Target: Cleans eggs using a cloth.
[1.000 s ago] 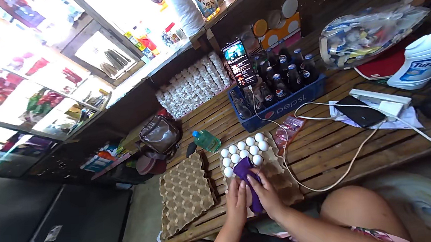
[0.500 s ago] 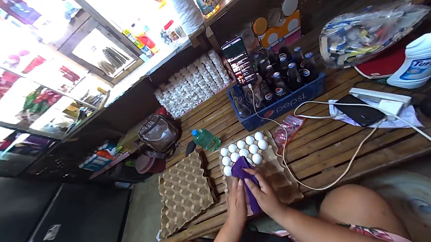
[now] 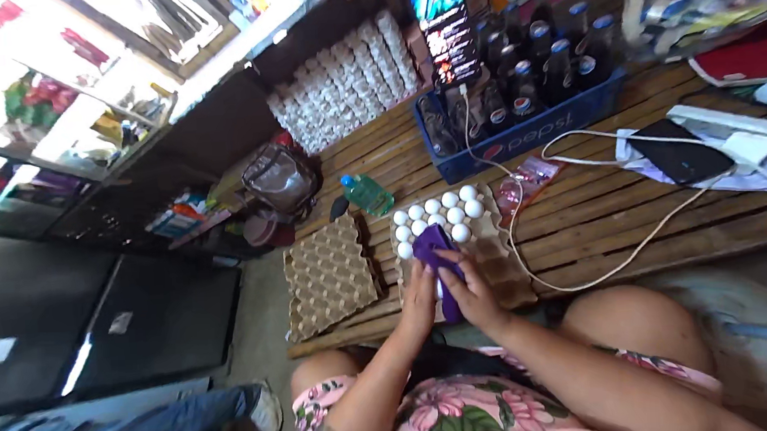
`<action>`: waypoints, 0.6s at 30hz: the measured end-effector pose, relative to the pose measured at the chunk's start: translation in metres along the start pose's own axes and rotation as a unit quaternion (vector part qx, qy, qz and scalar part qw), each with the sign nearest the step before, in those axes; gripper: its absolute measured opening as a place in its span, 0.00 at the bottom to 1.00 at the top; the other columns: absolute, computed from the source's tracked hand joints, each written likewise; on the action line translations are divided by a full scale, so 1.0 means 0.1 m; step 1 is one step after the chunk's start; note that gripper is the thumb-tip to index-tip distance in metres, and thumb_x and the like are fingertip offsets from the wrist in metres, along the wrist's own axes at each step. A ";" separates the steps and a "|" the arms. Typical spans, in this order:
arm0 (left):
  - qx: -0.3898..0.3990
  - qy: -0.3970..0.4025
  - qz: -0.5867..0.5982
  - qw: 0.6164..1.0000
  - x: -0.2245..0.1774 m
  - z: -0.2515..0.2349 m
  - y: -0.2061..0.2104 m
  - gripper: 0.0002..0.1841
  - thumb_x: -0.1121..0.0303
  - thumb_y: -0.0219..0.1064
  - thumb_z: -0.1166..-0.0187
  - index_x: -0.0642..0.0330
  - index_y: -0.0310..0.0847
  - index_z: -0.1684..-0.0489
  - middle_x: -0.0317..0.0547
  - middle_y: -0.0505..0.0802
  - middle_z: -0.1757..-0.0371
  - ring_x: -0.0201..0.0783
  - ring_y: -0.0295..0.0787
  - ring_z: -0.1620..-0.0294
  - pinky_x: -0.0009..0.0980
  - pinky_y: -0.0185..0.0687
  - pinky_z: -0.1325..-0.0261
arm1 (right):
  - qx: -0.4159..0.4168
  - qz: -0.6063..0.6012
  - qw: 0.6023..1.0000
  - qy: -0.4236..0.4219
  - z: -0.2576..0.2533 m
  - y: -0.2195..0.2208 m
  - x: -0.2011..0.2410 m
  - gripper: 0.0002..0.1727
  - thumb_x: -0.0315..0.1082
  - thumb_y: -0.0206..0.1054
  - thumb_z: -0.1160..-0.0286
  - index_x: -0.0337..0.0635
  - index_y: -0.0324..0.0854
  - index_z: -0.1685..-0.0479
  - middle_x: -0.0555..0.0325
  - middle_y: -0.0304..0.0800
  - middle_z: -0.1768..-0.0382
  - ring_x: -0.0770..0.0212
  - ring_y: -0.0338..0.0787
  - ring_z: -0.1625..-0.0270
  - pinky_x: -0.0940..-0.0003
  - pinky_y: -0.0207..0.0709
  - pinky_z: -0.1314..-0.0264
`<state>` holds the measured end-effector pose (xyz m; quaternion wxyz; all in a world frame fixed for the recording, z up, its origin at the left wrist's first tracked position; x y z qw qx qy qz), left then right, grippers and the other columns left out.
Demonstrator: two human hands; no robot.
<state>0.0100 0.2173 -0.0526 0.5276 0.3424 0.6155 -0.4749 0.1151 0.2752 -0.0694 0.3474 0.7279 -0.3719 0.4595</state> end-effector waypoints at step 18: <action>0.081 -0.021 0.070 0.994 -0.11 0.07 -0.18 0.14 0.56 0.55 0.15 0.58 0.69 0.47 0.30 0.86 0.63 0.22 0.83 0.64 0.23 0.80 0.59 | 0.002 -0.029 0.989 0.148 -0.06 -0.04 -0.22 0.22 0.37 0.57 0.15 0.37 0.76 0.26 0.45 0.79 0.30 0.60 0.80 0.28 0.61 0.77 0.27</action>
Point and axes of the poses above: each hand's wrist, its own z-axis away from the middle knuckle, its own y-axis out of the palm, x = y × z, the point moved 5 cm from there along -z, towards the middle knuckle
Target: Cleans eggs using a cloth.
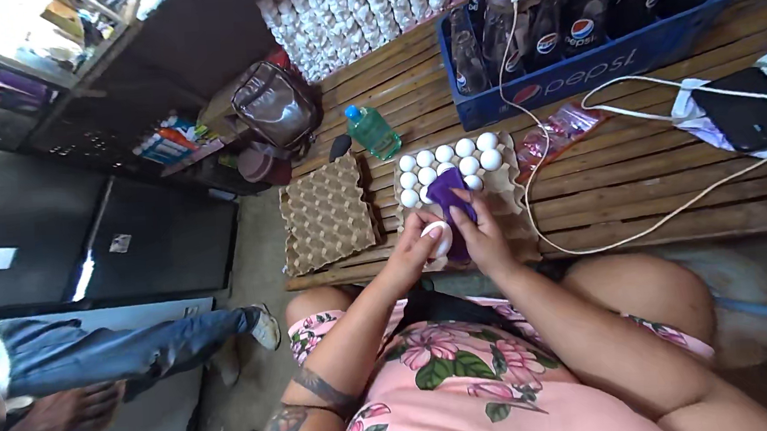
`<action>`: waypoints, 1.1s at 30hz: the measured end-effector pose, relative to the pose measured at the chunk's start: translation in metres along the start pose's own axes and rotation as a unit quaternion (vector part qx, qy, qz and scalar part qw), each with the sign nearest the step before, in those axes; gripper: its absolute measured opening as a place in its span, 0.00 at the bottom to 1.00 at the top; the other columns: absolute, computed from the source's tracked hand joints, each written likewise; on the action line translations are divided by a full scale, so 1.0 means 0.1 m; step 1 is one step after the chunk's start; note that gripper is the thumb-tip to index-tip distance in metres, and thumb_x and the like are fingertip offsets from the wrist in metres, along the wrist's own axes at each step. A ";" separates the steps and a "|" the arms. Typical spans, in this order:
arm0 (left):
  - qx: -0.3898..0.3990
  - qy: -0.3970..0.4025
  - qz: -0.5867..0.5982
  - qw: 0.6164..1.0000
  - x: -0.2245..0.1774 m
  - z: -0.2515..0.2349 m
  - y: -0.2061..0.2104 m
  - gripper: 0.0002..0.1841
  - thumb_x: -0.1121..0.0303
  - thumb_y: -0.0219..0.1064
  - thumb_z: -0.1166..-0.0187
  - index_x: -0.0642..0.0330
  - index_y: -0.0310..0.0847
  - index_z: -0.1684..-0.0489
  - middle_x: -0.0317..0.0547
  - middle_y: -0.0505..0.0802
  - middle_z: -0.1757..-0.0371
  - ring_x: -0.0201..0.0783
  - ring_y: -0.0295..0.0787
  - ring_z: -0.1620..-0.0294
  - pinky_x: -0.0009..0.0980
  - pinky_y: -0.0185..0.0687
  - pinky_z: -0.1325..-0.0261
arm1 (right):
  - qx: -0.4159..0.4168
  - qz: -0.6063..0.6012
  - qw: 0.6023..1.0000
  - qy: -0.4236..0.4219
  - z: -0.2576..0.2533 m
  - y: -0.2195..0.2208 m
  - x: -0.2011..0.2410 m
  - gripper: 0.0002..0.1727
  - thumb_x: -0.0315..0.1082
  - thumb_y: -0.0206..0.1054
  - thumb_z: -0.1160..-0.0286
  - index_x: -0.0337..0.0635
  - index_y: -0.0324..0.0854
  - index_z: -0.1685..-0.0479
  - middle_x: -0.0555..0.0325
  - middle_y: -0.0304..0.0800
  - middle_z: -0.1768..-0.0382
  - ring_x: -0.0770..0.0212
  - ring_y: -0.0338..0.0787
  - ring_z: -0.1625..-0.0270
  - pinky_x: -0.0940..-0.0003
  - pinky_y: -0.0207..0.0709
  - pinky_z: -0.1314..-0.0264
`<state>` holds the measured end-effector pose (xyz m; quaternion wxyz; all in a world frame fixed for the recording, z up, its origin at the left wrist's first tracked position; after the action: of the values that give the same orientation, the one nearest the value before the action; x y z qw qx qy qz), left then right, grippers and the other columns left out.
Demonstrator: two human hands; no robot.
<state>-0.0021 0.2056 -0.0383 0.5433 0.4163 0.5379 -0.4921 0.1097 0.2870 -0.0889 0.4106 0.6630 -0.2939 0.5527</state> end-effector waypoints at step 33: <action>0.212 -0.066 -0.580 0.784 0.73 0.02 -0.03 0.23 0.65 0.72 0.24 0.63 0.79 0.31 0.62 0.85 0.32 0.63 0.82 0.31 0.59 0.74 0.27 | -0.223 -0.349 0.905 0.093 -0.36 -0.60 0.21 0.23 0.46 0.51 0.09 0.49 0.64 0.20 0.55 0.83 0.35 0.59 0.83 0.31 0.53 0.79 0.30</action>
<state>-0.0087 0.1965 -0.1101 0.0873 0.0965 0.5233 -0.8421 0.1474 0.3492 -0.0797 0.7399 0.5597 -0.1202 0.3532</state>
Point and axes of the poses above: each hand's wrist, its own z-axis away from the middle knuckle, its own y-axis out of the palm, x = y × z, the point moved 5 cm from there along -z, towards the middle knuckle
